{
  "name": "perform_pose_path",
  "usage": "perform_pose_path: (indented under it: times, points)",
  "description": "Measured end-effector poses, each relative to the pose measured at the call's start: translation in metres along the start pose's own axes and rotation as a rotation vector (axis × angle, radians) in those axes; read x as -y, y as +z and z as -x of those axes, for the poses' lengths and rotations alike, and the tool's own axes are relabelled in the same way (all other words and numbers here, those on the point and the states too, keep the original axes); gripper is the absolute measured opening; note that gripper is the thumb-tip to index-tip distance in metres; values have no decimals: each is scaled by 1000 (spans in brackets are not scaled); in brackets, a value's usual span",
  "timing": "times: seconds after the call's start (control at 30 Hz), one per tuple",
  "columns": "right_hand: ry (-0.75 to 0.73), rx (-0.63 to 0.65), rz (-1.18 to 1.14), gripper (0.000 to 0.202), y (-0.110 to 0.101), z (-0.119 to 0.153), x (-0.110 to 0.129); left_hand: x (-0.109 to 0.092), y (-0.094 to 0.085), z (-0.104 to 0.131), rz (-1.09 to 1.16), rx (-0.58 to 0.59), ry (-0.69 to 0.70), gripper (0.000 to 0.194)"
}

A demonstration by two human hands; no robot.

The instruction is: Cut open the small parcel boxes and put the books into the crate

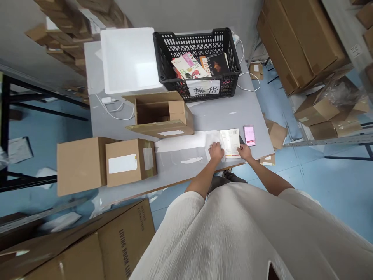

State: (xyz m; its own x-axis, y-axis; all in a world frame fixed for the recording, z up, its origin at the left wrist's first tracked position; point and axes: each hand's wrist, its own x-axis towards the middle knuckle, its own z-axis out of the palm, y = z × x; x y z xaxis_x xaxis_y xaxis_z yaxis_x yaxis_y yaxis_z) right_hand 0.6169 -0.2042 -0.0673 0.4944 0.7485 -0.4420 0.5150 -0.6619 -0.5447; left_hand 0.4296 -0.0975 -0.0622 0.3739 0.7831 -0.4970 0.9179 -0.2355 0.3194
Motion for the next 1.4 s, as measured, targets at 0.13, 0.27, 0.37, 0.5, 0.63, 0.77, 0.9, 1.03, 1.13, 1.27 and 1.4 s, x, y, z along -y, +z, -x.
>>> perform_pose_path:
  times: [0.13, 0.27, 0.37, 0.5, 0.63, 0.77, 0.9, 1.03, 1.13, 1.27, 1.4]
  points:
    - [-26, 7, -16, 17, -1, 1, 2, -2, -3, -6, -55, 23, 45, 32]
    - [-16, 14, -7, 17, -3, 0, 4, -3, -9, -10, -105, 74, 102, 34]
    - [1, 16, 22, 18, -5, -1, 6, 4, -18, -7, -134, 44, 156, 34]
    - [48, 0, 22, 11, -7, -5, 11, 30, -41, 7, -181, -28, 178, 32]
    - [88, -29, 16, 25, -6, -7, 20, 63, -69, 24, -202, -84, 173, 32]
    - [-9, -110, -13, 37, 3, -7, 42, 83, -91, 40, -204, -133, 195, 32]
    - [-315, 75, -204, 41, 25, 3, 88, 88, -106, 57, -167, -179, 237, 31]
    - [-534, 214, -343, 51, 47, 21, 138, 90, -119, 69, 29, -263, 266, 26]
    - [-632, 232, -367, 38, 49, 31, 167, 92, -127, 76, 208, -309, 323, 22]
    - [-645, 144, -301, 23, 35, 38, 197, 95, -143, 85, 280, -399, 379, 21]
    - [-697, 53, -263, 22, 15, 46, 231, 99, -173, 90, 276, -484, 399, 32]
